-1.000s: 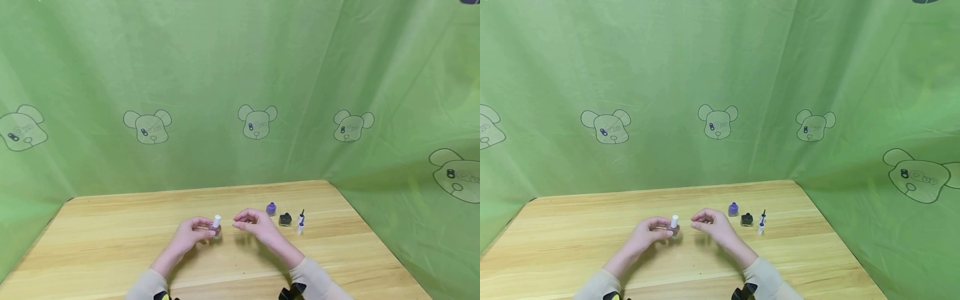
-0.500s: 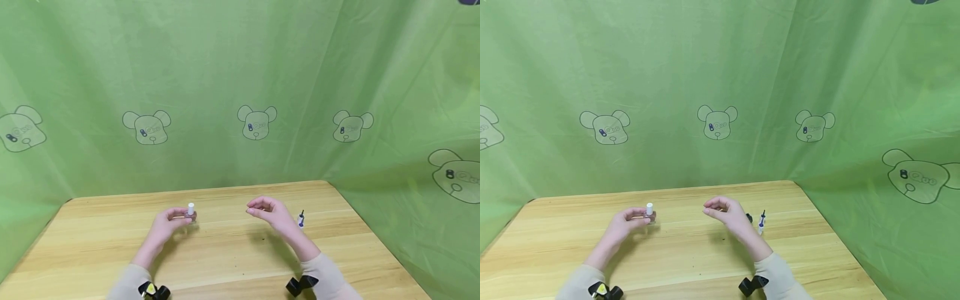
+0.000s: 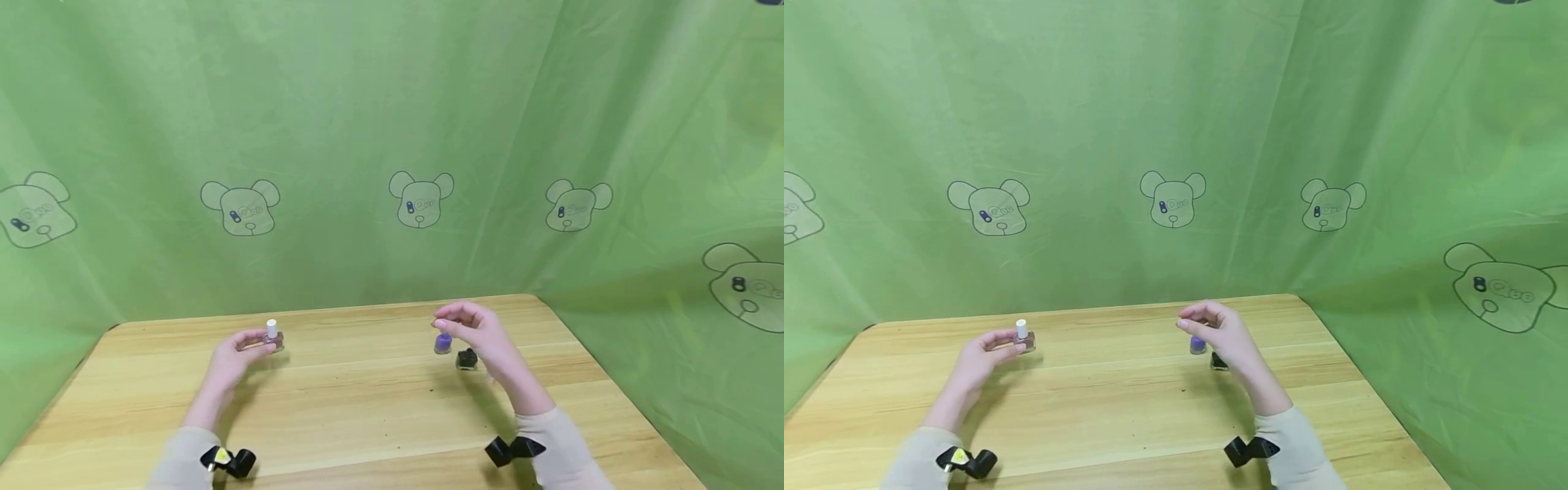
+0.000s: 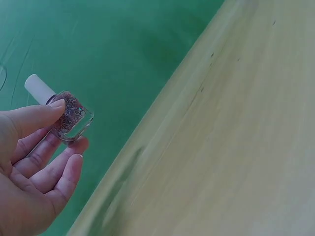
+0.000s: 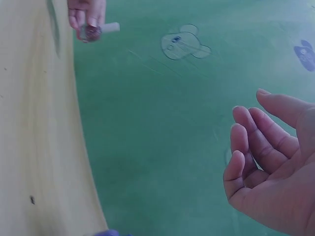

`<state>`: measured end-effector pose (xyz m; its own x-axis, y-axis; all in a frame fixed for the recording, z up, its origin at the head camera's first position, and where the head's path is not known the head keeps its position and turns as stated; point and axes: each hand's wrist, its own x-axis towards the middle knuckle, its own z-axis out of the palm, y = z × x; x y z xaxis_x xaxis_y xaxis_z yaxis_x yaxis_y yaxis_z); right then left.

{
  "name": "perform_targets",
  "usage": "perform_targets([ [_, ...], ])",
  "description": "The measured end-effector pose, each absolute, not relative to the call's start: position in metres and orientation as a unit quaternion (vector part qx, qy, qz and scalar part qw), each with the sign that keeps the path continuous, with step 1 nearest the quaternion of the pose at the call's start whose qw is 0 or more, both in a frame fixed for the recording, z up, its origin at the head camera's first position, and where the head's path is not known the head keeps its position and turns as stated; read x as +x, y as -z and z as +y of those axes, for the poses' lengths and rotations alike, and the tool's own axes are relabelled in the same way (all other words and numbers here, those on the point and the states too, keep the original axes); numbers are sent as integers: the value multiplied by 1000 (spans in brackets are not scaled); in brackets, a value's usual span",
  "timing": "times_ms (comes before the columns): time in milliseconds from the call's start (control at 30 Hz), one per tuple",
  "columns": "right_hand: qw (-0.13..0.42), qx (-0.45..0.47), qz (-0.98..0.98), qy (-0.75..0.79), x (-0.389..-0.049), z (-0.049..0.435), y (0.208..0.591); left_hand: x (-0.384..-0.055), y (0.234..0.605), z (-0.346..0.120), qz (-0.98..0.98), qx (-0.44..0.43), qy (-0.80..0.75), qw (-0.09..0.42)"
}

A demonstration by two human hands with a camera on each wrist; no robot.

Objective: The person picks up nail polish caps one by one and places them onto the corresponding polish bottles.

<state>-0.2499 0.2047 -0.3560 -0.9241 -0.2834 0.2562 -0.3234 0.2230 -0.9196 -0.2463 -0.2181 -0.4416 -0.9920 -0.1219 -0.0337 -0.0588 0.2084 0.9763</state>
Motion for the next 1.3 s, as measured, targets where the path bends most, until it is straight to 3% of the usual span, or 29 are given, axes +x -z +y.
perform_targets([
  [333, 74, 201, -767, -605, -253, 238, 344, -255, 449, -246, -787, 45, 614, 19],
  [700, 140, 176, -732, -643, -251, 280, 355, -264, 459, -275, -783, 23, 621, 12],
  [1100, 137, 139, -770, -607, -249, 311, 379, -276, 465, -294, -785, 17, 619, 0],
  [1300, 114, 172, -799, -565, -249, 318, 394, -277, 468, -299, -788, 24, 616, -14],
])
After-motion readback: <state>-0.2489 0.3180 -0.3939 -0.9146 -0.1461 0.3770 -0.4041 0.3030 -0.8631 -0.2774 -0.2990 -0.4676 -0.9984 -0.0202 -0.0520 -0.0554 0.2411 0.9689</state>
